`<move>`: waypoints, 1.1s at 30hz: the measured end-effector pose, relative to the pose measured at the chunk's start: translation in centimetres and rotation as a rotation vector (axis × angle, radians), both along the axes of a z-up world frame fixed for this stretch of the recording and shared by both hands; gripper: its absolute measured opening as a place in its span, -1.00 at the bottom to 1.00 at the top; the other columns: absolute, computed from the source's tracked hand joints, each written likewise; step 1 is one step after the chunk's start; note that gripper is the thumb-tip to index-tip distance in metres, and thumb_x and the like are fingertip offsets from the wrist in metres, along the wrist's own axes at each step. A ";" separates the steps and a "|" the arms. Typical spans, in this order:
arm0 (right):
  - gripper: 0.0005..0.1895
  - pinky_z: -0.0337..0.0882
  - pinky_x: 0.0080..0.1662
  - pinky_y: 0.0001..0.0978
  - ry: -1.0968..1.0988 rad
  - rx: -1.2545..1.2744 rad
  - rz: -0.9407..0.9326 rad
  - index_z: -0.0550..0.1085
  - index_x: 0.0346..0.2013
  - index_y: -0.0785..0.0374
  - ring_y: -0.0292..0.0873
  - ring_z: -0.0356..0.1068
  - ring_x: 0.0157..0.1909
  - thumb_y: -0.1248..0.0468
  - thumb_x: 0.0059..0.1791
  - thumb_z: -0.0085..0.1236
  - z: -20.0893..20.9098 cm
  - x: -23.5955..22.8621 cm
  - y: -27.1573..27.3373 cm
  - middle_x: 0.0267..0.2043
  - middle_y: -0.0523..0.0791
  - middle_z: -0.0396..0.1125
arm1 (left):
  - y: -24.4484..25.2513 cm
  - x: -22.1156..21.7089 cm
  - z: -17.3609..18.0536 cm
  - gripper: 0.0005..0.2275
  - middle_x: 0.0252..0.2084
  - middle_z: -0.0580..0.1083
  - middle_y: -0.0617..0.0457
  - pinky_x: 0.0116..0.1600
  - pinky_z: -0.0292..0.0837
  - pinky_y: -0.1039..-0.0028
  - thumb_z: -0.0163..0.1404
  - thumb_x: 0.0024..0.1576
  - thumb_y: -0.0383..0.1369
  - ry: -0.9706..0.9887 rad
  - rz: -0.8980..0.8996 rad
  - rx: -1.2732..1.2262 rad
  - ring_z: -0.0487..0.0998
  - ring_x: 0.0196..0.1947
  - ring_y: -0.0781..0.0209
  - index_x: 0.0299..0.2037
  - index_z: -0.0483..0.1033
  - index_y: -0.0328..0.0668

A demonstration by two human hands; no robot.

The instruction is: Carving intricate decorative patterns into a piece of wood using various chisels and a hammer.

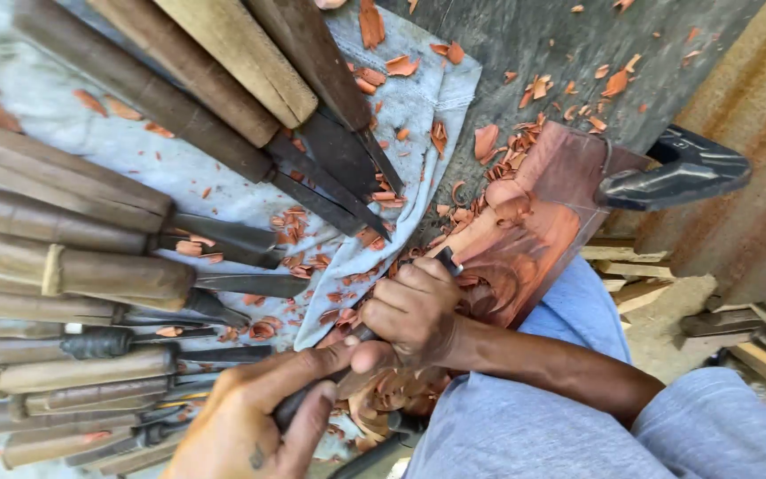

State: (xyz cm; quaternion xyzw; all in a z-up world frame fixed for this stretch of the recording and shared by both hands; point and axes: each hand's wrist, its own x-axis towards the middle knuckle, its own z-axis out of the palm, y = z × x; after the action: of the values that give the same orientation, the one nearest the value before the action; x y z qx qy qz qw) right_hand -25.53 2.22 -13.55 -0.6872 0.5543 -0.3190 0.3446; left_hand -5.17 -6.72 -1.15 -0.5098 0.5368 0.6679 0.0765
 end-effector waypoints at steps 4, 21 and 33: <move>-0.36 0.14 -0.25 -0.17 -0.007 -0.001 0.038 0.31 -0.59 0.05 -0.12 0.13 -0.45 -0.36 0.08 -0.18 0.2 -0.2 0.6 -0.53 -0.18 0.07 | 2.0 2.7 1.0 -0.66 -0.14 0.65 -0.05 0.03 0.58 0.36 0.11 0.12 -0.30 -0.068 -0.060 -0.030 0.73 -0.16 0.03 0.10 0.65 -0.11; -0.36 0.05 -0.32 -0.13 0.104 0.035 -0.107 0.23 -0.72 0.06 -0.11 0.08 -0.54 -0.29 0.05 -0.10 0.9 -1.7 0.4 -0.63 -0.18 0.01 | 2.4 -2.5 0.6 -0.65 -0.04 0.58 -0.14 0.12 0.56 0.42 -0.05 0.23 -0.15 0.129 0.307 -0.446 0.68 -0.02 0.07 -0.08 0.54 -0.34; -0.42 0.23 -0.22 -0.24 -0.254 0.077 0.398 0.43 -0.23 0.19 -0.13 0.26 -0.31 -0.30 0.00 0.14 0.1 -4.4 -2.4 -0.35 -0.16 0.23 | 1.0 -1.2 1.2 -0.65 -0.15 0.64 -0.04 -0.03 0.55 0.42 0.13 0.15 -0.45 -0.149 -0.043 0.117 0.68 -0.18 0.05 0.17 0.59 -0.19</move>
State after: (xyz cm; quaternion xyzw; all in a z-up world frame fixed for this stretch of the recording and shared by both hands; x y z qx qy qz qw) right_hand -29.89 -0.20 -13.45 -0.7235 0.3720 -0.3072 0.4937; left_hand -6.35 -5.71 0.04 -0.5411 0.5007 0.6565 0.1601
